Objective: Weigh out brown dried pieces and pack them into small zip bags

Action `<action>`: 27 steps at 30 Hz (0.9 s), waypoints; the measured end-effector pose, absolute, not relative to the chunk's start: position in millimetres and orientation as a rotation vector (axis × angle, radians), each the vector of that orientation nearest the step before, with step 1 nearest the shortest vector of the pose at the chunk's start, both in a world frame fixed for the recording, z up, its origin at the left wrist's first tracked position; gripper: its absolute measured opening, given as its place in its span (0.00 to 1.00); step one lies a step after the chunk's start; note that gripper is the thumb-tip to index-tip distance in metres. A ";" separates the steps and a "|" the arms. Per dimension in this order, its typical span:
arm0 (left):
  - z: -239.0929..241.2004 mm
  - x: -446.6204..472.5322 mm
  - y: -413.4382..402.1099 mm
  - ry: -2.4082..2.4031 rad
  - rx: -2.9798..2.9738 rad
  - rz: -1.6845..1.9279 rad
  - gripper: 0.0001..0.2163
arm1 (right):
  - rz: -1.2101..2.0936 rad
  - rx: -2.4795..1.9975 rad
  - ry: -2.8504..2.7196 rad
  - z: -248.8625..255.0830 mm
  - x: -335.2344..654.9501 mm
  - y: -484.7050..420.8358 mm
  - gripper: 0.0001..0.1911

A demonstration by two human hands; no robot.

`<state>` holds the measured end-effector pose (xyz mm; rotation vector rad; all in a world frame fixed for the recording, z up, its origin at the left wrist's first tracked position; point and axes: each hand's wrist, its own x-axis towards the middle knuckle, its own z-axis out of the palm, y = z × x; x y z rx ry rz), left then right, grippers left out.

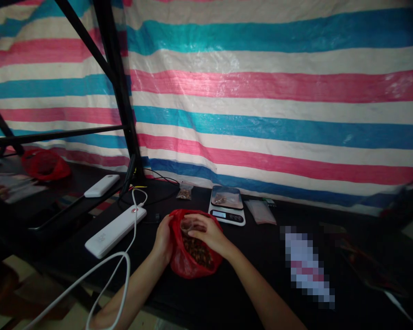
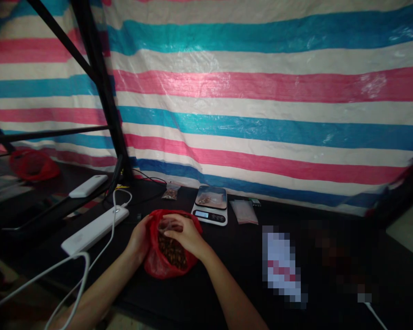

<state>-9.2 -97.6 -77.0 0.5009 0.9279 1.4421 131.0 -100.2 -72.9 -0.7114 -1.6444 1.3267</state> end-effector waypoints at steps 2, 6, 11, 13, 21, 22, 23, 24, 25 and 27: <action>-75.2 -14.9 -96.4 1.132 0.890 1.448 0.08 | 1.349 -0.670 -1.579 -66.9 135.0 -99.8 0.23; -56.6 -30.3 -96.5 1.552 1.675 1.328 0.10 | 1.331 -0.598 -1.288 -54.2 147.9 -96.8 0.24; -27.4 -21.5 -93.3 1.693 2.267 1.172 0.23 | 1.269 -0.546 -0.940 -47.0 179.1 -81.9 0.19; -18.4 -1.2 -85.5 1.376 2.370 1.100 0.24 | 1.238 -0.535 -0.841 -47.3 194.4 -74.6 0.19; -13.3 98.1 -3.5 0.904 2.492 0.513 0.26 | 1.011 -0.565 -0.594 -55.5 237.2 -60.9 0.21; -15.7 104.6 5.7 0.913 2.489 0.469 0.29 | 0.999 -0.575 -0.570 -57.7 240.8 -59.3 0.20; -18.4 109.5 13.3 0.903 2.487 0.446 0.31 | 0.989 -0.587 -0.541 -60.2 244.3 -57.4 0.19; -21.5 113.3 19.2 0.875 2.480 0.442 0.32 | 0.981 -0.598 -0.511 -62.9 247.5 -55.2 0.18; -24.9 116.0 23.5 0.831 2.467 0.447 0.32 | 0.973 -0.608 -0.489 -65.5 250.3 -53.1 0.18; -32.2 119.4 27.9 0.735 2.426 0.487 0.27 | 0.944 -0.625 -0.477 -70.1 254.5 -49.4 0.17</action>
